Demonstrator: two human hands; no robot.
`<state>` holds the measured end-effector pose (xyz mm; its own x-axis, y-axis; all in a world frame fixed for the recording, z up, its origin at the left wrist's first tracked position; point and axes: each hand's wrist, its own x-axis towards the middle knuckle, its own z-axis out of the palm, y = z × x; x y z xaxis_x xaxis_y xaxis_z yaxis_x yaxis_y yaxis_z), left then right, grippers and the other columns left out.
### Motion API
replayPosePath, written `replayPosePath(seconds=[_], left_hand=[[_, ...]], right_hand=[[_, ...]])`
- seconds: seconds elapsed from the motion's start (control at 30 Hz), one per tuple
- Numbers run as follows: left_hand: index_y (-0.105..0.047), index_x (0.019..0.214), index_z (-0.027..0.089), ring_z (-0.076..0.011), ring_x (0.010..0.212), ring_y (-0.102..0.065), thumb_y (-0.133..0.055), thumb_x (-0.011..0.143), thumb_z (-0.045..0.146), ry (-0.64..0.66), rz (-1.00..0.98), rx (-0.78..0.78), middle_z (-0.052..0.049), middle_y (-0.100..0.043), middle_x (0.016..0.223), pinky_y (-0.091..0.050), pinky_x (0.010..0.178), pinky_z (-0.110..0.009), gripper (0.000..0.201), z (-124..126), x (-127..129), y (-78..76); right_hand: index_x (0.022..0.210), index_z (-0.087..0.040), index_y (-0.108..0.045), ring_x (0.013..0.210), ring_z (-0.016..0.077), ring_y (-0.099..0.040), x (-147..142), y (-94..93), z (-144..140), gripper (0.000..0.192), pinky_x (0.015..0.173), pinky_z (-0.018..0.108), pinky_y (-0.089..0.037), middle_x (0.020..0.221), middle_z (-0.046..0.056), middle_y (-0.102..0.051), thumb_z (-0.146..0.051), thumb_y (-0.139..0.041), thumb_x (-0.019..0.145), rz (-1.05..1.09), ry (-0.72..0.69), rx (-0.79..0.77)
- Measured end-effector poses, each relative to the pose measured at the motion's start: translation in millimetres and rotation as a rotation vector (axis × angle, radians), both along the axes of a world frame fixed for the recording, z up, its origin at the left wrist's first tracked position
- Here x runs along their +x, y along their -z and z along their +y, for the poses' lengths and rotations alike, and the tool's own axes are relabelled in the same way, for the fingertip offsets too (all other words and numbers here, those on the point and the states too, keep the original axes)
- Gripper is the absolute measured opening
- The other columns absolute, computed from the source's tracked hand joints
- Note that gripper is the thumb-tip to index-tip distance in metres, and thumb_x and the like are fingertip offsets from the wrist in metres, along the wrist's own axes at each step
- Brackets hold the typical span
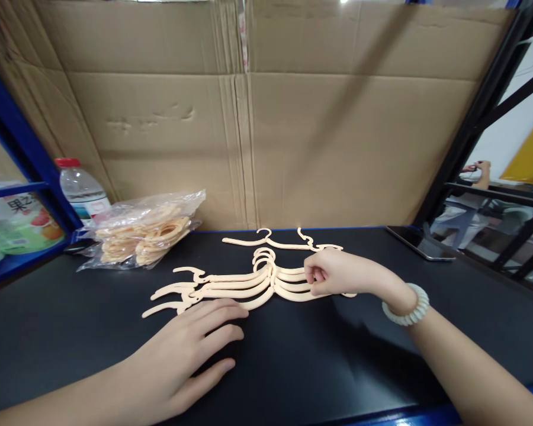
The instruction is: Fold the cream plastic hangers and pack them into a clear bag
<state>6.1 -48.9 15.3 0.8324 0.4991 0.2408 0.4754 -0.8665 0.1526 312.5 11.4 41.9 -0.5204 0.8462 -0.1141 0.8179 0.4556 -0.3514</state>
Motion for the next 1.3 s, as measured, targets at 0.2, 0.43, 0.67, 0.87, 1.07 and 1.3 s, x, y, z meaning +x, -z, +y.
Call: replayPosePath(seconds=[0.2, 0.43, 0.67, 0.87, 1.07, 1.3], left_hand=[[-0.059, 0.109, 0.021, -0.029, 0.113, -0.053, -0.053, 0.087, 0.024, -0.041, 0.026, 0.041, -0.009, -0.06, 0.121, -0.044, 0.095, -0.045, 0.023, -1, 1, -1.1], [-0.058, 0.111, 0.022, -0.0295, 0.115, -0.052, -0.053, 0.088, 0.026, -0.093, 0.028, 0.044, -0.009, -0.059, 0.123, -0.043, 0.097, -0.047, 0.024, 2, 0, 2.2], [-0.057, 0.113, 0.022, -0.0312, 0.122, -0.048, -0.052, 0.088, 0.026, -0.098, 0.037, 0.025, -0.009, -0.056, 0.13, -0.043, 0.099, -0.05, 0.026, 2, -1, 4.2], [-0.055, 0.119, 0.02, -0.0327, 0.13, -0.042, -0.053, 0.088, 0.027, -0.077, 0.046, 0.0, -0.013, -0.051, 0.138, -0.038, 0.105, -0.052, 0.032, 5, -2, 4.3], [-0.055, 0.122, 0.022, -0.032, 0.132, -0.041, -0.054, 0.089, 0.028, -0.064, -0.012, -0.025, -0.011, -0.051, 0.139, -0.033, 0.109, -0.054, 0.034, 7, -4, 7.0], [-0.051, 0.128, 0.022, -0.0292, 0.133, -0.04, -0.051, 0.091, 0.031, -0.032, -0.041, -0.078, -0.01, -0.048, 0.141, -0.032, 0.11, -0.051, 0.037, 11, -5, 10.3]], right_hand=[[0.073, -0.017, -0.059, 0.056, 0.0098, -0.046, -16, 3.0, -6, 0.006, 0.049, 0.022, -0.029, 0.064, -0.002, -0.056, -0.022, -0.063, 0.072, -0.027, -0.01, -0.009], [0.084, -0.019, -0.056, 0.058, 0.011, -0.048, -22, 4.3, -7, 0.017, 0.051, 0.022, -0.029, 0.068, -0.003, -0.056, -0.023, -0.067, 0.071, -0.033, 0.049, 0.074], [0.1, -0.02, -0.057, 0.059, 0.013, -0.051, -20, 10.7, -4, 0.028, 0.054, 0.023, -0.032, 0.067, -0.004, -0.057, -0.031, -0.066, 0.076, 0.0, 0.047, 0.088], [0.103, -0.02, -0.059, 0.062, 0.0144, -0.054, -16, 12.5, 1, 0.029, 0.055, 0.023, -0.032, 0.07, -0.001, -0.06, -0.031, -0.064, 0.077, 0.016, 0.056, 0.11], [0.106, -0.019, -0.06, 0.065, 0.0156, -0.056, -16, 14.0, 3, 0.031, 0.057, 0.024, -0.035, 0.077, 0.001, -0.063, -0.028, -0.062, 0.076, 0.021, 0.068, 0.123], [0.101, -0.019, -0.062, 0.061, 0.0142, -0.052, -14, 8.1, 3, 0.028, 0.056, 0.024, -0.032, 0.073, 0.0, -0.06, -0.033, -0.064, 0.077, -0.017, 0.066, 0.164]])
